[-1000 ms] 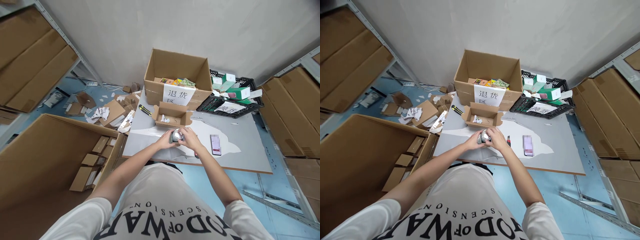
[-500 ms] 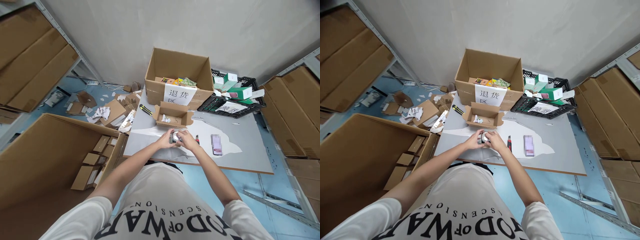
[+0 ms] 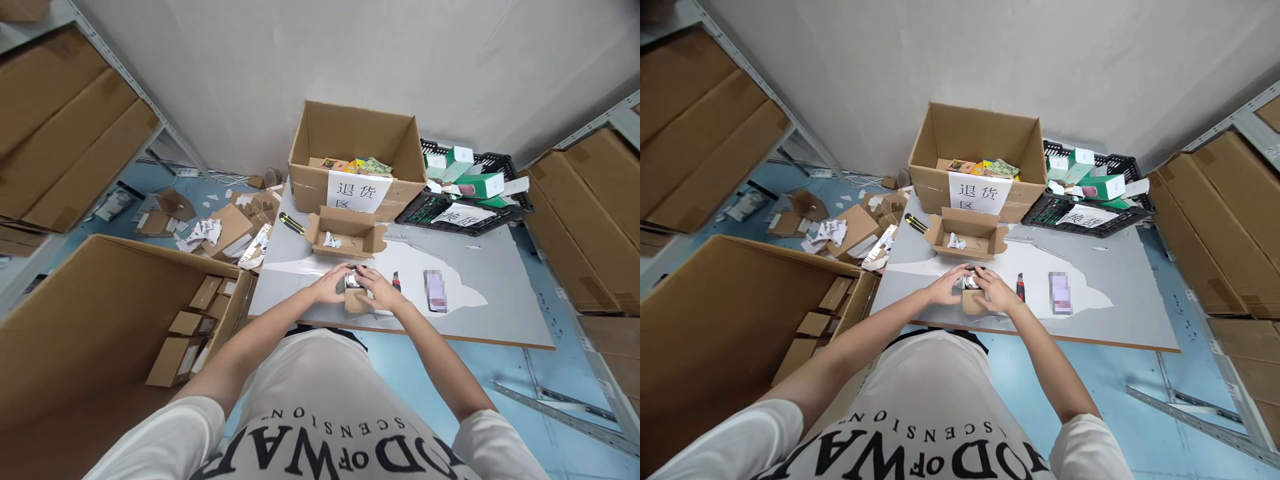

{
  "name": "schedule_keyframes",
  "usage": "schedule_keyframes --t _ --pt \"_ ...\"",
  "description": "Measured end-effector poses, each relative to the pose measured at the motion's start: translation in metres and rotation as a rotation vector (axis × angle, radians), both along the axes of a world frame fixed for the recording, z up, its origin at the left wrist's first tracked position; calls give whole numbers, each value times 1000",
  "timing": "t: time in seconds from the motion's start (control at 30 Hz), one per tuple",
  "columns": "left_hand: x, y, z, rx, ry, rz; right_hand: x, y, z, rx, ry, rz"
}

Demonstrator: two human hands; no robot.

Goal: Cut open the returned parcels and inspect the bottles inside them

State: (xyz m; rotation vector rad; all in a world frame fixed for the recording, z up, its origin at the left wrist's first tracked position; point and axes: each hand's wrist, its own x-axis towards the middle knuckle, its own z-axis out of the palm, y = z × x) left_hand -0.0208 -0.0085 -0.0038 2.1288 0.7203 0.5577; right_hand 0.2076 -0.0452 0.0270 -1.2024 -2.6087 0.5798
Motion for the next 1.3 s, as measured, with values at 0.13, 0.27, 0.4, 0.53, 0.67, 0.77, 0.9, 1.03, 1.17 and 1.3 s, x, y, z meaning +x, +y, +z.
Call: schedule_keyframes --t 0.13,0.27,0.4,0.53,0.67,0.77,0.9,1.03,1.17,1.3 --pt "-6 1 -3 124 186 -94 9 0 -4 -53 24 73" --pt "3 -7 -9 208 210 8 14 2 -8 -51 48 125" --pt "13 -19 -10 209 105 139 19 2 -10 -3 156 26" --pt "16 -24 -12 207 44 252 21 -5 -16 2 329 -280" --pt "18 -28 -17 246 21 237 11 -13 -29 -181 625 -640" --pt "19 -32 -20 245 -39 210 2 -16 -32 -353 872 -692" --pt "17 -34 -24 204 -101 208 -4 -19 -21 -472 1058 -601" --pt "13 -33 -25 179 -108 166 -4 -23 -13 -605 989 -418" --pt "13 -31 -23 156 -119 169 -2 -19 -12 -517 619 -245" --pt "16 -32 -18 94 -138 235 2 -12 -10 -400 398 -157"
